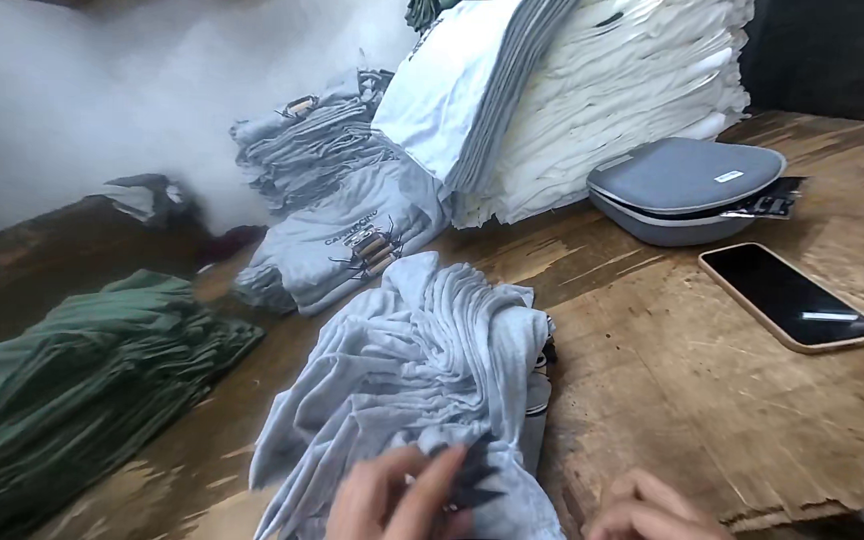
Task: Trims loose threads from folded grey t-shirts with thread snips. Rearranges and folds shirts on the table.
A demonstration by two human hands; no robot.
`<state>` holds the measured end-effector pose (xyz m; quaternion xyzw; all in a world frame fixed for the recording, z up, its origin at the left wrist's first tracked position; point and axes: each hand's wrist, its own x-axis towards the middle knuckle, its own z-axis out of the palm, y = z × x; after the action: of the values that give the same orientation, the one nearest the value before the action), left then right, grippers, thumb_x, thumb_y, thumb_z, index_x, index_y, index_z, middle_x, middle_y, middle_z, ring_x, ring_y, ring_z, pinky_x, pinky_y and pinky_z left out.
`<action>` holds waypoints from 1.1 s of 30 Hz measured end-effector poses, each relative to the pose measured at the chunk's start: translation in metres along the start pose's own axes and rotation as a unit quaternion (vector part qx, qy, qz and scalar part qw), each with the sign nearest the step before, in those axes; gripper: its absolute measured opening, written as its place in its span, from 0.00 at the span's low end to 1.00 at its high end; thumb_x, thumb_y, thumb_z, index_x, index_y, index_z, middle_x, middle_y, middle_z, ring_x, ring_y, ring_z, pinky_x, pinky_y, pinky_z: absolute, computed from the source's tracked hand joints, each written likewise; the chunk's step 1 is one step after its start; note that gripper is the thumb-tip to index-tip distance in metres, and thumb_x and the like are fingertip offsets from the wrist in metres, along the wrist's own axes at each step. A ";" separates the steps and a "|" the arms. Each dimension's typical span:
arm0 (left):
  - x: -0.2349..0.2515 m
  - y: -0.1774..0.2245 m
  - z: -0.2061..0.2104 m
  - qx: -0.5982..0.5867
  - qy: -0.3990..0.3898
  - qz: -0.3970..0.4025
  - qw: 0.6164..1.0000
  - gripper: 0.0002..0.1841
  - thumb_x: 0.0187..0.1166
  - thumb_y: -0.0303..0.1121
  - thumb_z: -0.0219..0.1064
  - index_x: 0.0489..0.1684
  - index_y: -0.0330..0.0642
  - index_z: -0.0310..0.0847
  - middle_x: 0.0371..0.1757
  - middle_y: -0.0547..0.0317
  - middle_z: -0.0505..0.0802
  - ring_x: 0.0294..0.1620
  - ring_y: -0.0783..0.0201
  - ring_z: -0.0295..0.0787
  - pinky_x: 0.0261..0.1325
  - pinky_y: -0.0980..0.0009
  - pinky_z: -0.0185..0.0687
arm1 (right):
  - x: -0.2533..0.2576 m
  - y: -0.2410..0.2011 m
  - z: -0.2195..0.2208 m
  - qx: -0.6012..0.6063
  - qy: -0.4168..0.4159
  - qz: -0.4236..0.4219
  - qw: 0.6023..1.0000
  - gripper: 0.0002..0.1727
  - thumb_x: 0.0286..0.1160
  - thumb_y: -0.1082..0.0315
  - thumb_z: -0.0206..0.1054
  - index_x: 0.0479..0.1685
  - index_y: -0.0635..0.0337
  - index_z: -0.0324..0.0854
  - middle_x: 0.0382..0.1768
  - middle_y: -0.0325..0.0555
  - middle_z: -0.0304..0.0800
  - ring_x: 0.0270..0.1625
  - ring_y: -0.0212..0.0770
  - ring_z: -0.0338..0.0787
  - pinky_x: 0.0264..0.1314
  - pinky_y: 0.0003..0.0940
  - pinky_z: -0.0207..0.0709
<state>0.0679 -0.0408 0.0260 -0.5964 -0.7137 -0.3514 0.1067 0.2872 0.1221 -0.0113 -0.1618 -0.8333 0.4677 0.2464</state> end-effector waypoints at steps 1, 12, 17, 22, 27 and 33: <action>0.000 0.010 0.003 0.020 -0.004 0.013 1.000 0.17 0.80 0.38 0.72 0.64 0.43 0.89 0.49 0.41 0.89 0.48 0.50 0.86 0.53 0.55 0.80 | 0.002 -0.003 0.007 -0.004 0.034 0.026 0.999 0.19 0.82 0.55 0.69 0.45 0.64 0.92 0.47 0.57 0.88 0.45 0.45 0.87 0.48 0.41 0.83; 0.010 0.041 0.025 0.085 -0.070 0.074 0.991 0.09 0.79 0.30 0.68 0.47 0.50 0.96 0.41 0.55 0.95 0.39 0.53 0.87 0.42 0.57 0.78 | 0.003 0.007 0.037 0.121 0.207 -0.062 0.969 0.07 0.76 0.68 0.74 0.36 0.62 0.91 0.47 0.47 0.84 0.50 0.24 0.83 0.50 0.16 0.80; 0.005 0.026 0.021 0.059 -0.060 0.032 0.996 0.08 0.81 0.32 0.68 0.47 0.49 0.96 0.43 0.54 0.95 0.43 0.52 0.89 0.45 0.55 0.81 | 0.004 0.012 0.041 -0.123 0.216 -0.151 0.957 0.09 0.70 0.56 0.78 0.43 0.48 0.94 0.46 0.50 0.90 0.49 0.41 0.85 0.54 0.36 0.76; 0.000 0.023 0.009 0.025 -0.091 0.008 0.996 0.09 0.81 0.30 0.68 0.50 0.46 0.95 0.43 0.49 0.95 0.45 0.49 0.90 0.49 0.52 0.82 | 0.007 0.022 0.050 0.003 0.236 -0.124 0.964 0.07 0.77 0.62 0.73 0.36 0.53 0.93 0.47 0.48 0.87 0.52 0.32 0.83 0.56 0.23 0.76; 0.000 0.026 0.019 0.025 -0.085 0.010 0.996 0.09 0.81 0.32 0.68 0.47 0.49 0.96 0.42 0.54 0.95 0.43 0.52 0.90 0.47 0.54 0.82 | 0.007 0.023 0.056 0.100 0.207 -0.143 0.963 0.07 0.80 0.60 0.71 0.39 0.51 0.90 0.53 0.42 0.82 0.56 0.23 0.80 0.60 0.17 0.75; 0.001 0.026 0.009 -0.069 -0.129 -0.061 0.987 0.15 0.73 0.34 0.77 0.52 0.35 0.91 0.43 0.41 0.90 0.45 0.48 0.89 0.52 0.53 0.87 | -0.001 0.019 0.051 -0.057 0.211 -0.131 0.967 0.24 0.69 0.44 0.75 0.31 0.59 0.84 0.41 0.55 0.89 0.51 0.47 0.86 0.61 0.42 0.76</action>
<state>0.0937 -0.0333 0.0295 -0.5978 -0.7306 -0.3261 -0.0499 0.2599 0.0957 -0.0502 -0.1598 -0.8018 0.3381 0.4662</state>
